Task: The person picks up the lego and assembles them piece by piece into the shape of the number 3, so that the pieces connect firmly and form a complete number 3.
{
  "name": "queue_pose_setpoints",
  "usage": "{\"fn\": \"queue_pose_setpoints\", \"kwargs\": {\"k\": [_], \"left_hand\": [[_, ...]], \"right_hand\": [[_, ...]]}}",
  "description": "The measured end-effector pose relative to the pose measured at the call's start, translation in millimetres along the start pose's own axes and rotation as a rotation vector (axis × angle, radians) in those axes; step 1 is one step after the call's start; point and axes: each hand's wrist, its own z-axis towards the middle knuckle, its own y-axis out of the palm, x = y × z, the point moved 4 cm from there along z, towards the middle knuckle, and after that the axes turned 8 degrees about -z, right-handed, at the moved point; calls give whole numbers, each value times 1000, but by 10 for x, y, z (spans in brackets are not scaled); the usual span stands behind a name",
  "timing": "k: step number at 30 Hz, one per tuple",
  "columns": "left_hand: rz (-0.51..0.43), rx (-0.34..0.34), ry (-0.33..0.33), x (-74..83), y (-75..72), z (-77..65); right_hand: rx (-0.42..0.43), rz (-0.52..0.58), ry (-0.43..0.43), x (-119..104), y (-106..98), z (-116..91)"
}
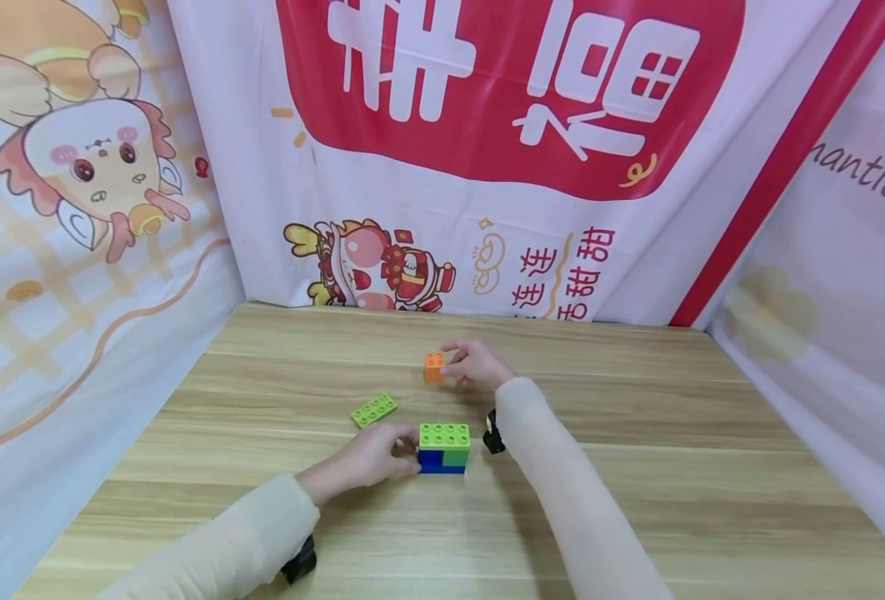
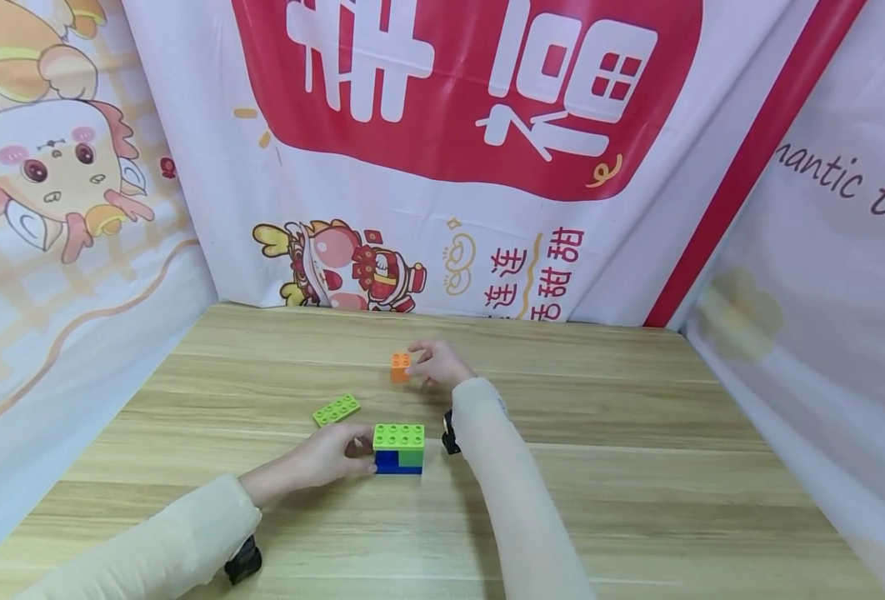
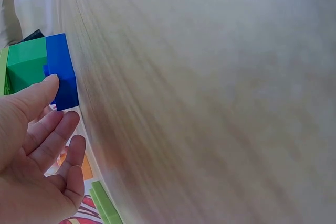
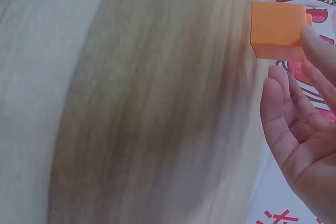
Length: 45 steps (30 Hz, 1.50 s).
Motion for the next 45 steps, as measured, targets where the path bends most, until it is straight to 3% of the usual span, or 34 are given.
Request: {"fn": "queue_pose_setpoints", "kwargs": {"k": [18,30,45], "left_hand": [[1,8,-14,24,3,-18],[3,18,-5,-2,16,-21],[15,22,5,0,13,-17]], "right_hand": [[57,38,42,43,25,5],[84,73,1,28,-67,-99],[142,-21,-112,-118,-319,-338]]}}
